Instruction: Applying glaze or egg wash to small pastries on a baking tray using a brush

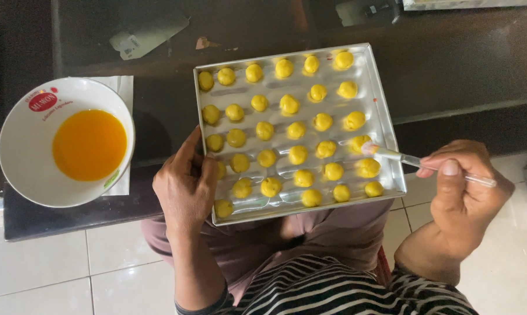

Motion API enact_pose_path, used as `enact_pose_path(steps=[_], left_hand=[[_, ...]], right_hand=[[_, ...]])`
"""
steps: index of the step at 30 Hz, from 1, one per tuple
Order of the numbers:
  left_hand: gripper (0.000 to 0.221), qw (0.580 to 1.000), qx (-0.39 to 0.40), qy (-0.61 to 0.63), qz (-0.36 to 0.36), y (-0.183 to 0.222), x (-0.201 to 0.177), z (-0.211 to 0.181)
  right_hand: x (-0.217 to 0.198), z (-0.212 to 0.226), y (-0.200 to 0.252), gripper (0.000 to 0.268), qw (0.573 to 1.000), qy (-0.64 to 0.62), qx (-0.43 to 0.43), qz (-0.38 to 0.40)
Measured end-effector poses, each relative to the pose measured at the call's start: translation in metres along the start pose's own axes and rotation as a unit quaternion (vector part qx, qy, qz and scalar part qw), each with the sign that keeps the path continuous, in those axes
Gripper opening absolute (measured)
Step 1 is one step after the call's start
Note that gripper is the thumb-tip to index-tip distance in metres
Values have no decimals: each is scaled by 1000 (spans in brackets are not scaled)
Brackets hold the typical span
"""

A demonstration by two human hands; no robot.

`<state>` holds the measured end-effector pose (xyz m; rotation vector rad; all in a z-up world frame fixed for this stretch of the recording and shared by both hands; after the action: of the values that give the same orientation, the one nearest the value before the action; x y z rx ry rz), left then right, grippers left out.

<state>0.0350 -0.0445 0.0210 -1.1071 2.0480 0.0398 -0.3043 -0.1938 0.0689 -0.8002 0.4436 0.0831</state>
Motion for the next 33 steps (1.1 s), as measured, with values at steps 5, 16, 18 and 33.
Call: enact_pose_path(steps=[5,16,18,33], left_hand=[[51,1000,14,10,-4,0,-2,-4],[51,1000,6,12,-7,1,0,2],[52,1000,13,14,-8,1,-1,0],[49,1000,-7,-1,-3,0,2,4]], right_hand=[[-2,-5,-2,36,1000,-9,2,-14],[24,-8,-21,32,998,0,-45,40],[19,-15,-18,32,1000,12,-9,12],[59,14,-32,25,989,-50,-78,115]])
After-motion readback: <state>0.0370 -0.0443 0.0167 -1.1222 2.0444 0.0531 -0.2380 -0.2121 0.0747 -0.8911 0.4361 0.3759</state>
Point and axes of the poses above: each hand's wrist, its own y-axis away from the middle knuckle, its own x-axis out of the palm, z = x × y, the point moved 6 cm from there along -y, towards the middle knuckle, and after that the axes turned 9 degrees about -z, right-handed, at the moved point
